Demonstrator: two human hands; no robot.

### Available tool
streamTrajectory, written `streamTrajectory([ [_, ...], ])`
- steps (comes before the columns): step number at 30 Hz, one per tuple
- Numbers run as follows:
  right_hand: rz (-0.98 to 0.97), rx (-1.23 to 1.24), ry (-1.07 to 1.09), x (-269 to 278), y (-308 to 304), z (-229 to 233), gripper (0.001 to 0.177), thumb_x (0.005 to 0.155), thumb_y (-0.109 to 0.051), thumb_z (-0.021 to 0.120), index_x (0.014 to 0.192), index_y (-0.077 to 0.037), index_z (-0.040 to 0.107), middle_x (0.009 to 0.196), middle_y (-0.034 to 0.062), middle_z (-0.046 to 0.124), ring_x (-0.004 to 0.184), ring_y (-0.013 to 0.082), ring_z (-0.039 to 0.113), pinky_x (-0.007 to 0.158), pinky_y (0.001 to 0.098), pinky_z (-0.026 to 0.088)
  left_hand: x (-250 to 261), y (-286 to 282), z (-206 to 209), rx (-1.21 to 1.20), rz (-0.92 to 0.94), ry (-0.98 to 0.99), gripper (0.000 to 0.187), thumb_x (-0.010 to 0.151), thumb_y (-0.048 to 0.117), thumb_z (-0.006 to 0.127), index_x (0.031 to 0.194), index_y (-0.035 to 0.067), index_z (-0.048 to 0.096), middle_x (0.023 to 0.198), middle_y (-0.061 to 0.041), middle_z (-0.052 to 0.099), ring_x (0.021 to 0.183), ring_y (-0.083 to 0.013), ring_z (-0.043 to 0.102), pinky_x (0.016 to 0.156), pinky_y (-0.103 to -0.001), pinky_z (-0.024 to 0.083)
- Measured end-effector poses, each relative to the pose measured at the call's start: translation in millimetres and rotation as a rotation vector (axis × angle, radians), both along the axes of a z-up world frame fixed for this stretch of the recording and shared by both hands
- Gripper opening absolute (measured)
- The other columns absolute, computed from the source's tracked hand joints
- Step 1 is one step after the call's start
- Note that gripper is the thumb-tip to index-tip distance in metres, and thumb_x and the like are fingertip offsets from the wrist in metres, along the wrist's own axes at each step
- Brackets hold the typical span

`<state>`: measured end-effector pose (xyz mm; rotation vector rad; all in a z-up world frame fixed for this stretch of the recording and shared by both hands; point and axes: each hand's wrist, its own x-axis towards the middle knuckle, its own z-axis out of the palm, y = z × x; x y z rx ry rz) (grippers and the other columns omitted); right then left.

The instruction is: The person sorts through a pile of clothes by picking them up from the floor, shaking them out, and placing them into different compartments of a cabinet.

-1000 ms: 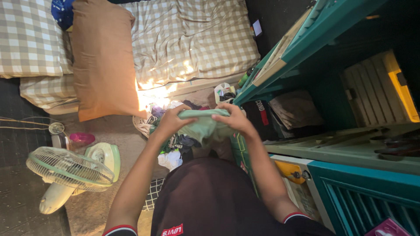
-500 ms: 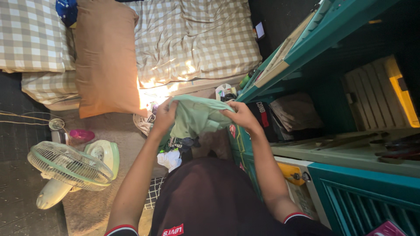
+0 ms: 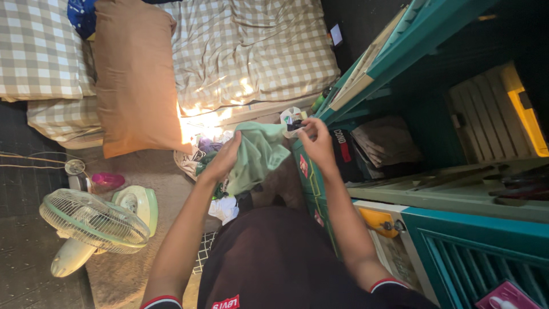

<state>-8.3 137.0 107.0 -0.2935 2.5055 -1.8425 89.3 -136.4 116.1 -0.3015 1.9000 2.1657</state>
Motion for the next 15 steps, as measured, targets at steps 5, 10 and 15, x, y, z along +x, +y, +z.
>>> streamTrajectory([
  [5,0.453,0.013,-0.166,21,-6,4,0.037,0.092,-0.021,0.077,0.124,-0.006,0.066,0.101,0.0017,0.068,0.082,0.0091,0.061,0.070,0.0239,0.051,-7,9,-30,-0.047,0.048,-0.047,0.078,0.109,0.059,0.037,0.152,-0.006,0.034,0.154,-0.011,0.041,0.143,-0.0171,0.037,0.119,-0.033,0.027],
  [10,0.516,0.060,-0.138,40,-30,-11,0.048,0.091,-0.027,0.077,0.127,-0.004,0.056,0.094,0.0015,0.070,0.083,0.0076,0.068,0.071,0.0230,0.055,3,19,-2,0.003,-0.141,-0.030,0.066,0.095,0.052,0.061,0.140,0.003,0.057,0.125,-0.008,0.065,0.110,-0.0149,0.059,0.094,-0.034,0.050],
  [15,0.372,-0.141,-0.099,31,-32,-36,0.016,0.107,-0.018,0.062,0.109,-0.002,0.064,0.088,-0.0017,0.060,0.080,0.0063,0.052,0.069,0.0248,0.045,9,12,27,-0.144,-0.176,-0.065,0.060,0.096,0.050,0.063,0.137,0.007,0.062,0.110,-0.007,0.066,0.094,-0.0143,0.058,0.081,-0.033,0.048],
])
